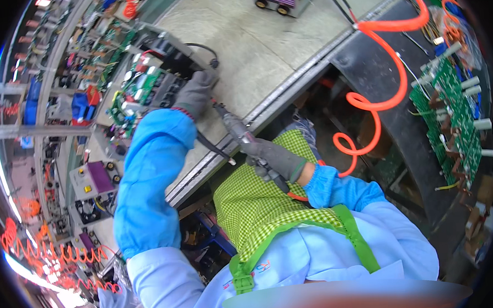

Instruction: The recorder uses a power screwdriver to assemble screws on an electronic component at a factory workbench.

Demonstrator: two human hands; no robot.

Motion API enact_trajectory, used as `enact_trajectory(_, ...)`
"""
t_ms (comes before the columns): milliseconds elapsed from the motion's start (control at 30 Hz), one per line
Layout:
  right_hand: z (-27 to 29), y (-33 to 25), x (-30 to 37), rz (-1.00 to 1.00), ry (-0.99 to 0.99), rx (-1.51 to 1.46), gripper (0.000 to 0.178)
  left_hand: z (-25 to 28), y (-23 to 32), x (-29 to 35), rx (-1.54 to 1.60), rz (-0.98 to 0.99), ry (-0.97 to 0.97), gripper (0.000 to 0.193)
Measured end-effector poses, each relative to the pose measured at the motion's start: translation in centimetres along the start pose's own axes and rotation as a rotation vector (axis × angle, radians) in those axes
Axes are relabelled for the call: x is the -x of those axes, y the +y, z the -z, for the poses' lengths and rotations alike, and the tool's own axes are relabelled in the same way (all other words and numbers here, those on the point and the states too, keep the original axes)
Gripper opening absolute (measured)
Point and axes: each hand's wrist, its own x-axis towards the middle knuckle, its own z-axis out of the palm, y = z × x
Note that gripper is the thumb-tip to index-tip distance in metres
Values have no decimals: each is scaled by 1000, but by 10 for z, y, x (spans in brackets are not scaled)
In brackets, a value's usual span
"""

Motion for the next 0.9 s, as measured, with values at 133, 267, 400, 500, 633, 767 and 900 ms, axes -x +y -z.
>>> enact_trajectory(133, 12, -4, 5, -9, 68, 16, 43, 5, 7, -4, -99, -196, 4, 19)
enact_trajectory(267, 44, -38, 11, -142, 123, 6, 43, 6, 22, -12, -195, -179, 27, 23)
enact_trajectory(400, 27, -22, 7, -137, 112, -3, 41, 12, 27, -6, -109, -24, -61, 22)
enact_trajectory(500, 19, -17, 6, -111, 116, 22, 41, 8, 28, -13, -165, -121, 16, 21)
enact_trajectory(633, 6, -8, 3, -66, 129, 15, 39, -9, 10, -15, -402, -190, 31, 22)
enact_trajectory(767, -1, 0, -3, -55, 87, -60, 40, -8, 15, -16, -587, -296, 55, 25)
enact_trajectory(900, -30, 17, -13, 27, 158, 1, 47, 1, 19, -13, -407, -206, -7, 24)
